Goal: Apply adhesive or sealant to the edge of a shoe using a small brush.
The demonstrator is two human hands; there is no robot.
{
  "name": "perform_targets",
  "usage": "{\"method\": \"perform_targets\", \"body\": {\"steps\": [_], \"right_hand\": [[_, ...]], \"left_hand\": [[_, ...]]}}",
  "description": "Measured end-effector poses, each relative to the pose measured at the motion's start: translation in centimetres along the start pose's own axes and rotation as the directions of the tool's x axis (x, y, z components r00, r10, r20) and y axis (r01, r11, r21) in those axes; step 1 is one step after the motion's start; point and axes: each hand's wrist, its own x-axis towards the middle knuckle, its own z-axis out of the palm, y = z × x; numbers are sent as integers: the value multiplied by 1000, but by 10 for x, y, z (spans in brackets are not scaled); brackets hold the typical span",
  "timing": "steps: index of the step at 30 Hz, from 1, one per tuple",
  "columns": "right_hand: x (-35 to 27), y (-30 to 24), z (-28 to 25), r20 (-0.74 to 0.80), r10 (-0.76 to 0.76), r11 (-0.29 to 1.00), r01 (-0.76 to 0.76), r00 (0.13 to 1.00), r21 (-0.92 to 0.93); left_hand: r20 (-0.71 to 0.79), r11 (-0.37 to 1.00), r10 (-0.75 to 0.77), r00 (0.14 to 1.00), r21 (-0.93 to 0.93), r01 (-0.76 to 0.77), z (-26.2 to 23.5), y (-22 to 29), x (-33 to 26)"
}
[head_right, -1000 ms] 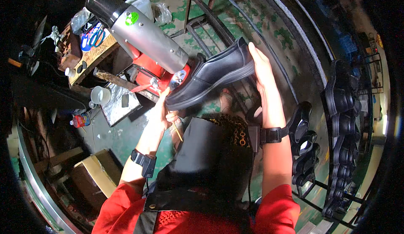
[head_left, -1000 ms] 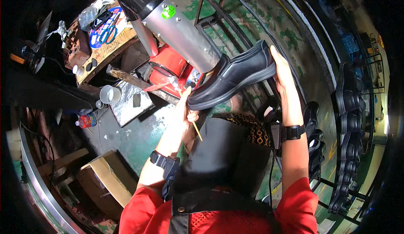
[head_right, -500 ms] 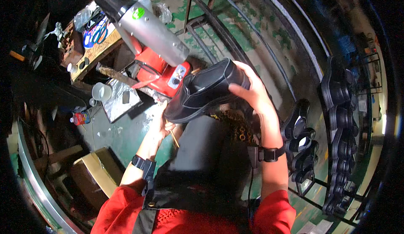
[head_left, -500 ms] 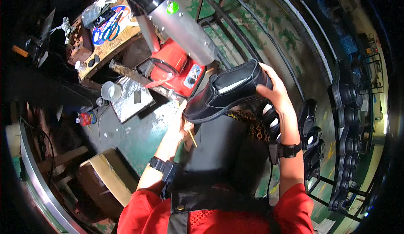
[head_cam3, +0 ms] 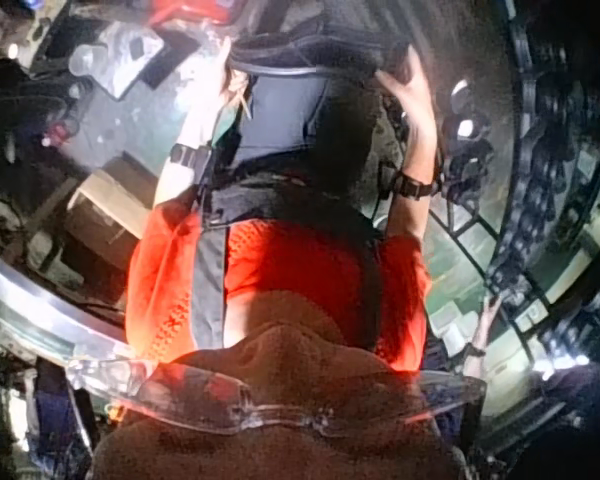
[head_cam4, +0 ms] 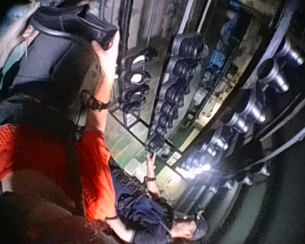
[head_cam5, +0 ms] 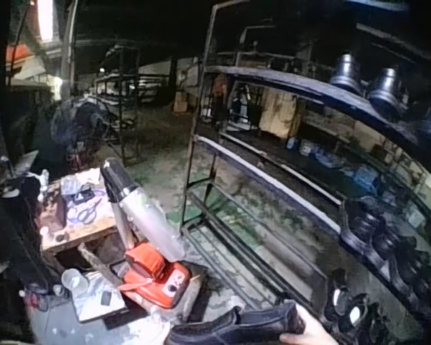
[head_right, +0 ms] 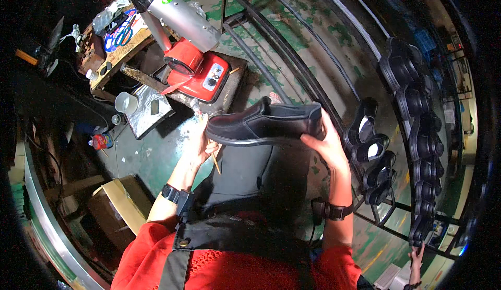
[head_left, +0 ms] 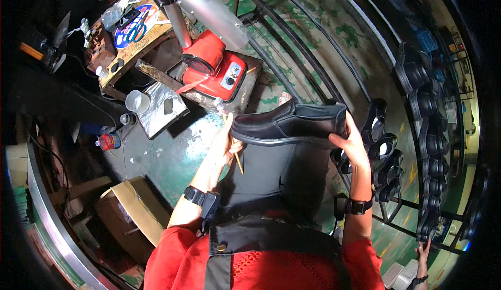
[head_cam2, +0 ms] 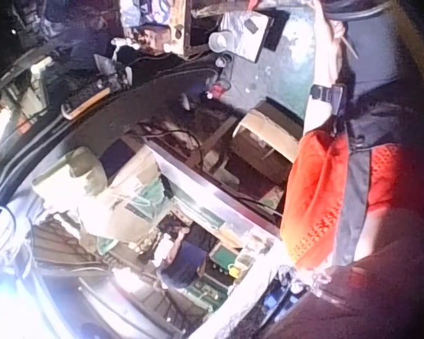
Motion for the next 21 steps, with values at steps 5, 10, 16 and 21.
{"method": "perform_targets", "body": {"steps": [5, 10, 16, 21], "right_hand": [[-63, 25, -18, -50, 64, 992, -58, 997, 111], [-135, 61, -22, -373, 47, 954, 69, 926, 291], [-201, 125, 13, -669, 165, 921, 129, 725, 367], [-217, 142, 54, -670, 107, 980, 34, 735, 194]], "left_hand": [[179, 997, -1, 984, 72, -12, 6, -13, -2], [56, 915, 241, 969, 321, -246, 54, -26, -1], [49, 660, 656, 753, 446, -604, 89, -34, 1], [294, 305, 673, 679, 726, -616, 117, -55, -24]]}}
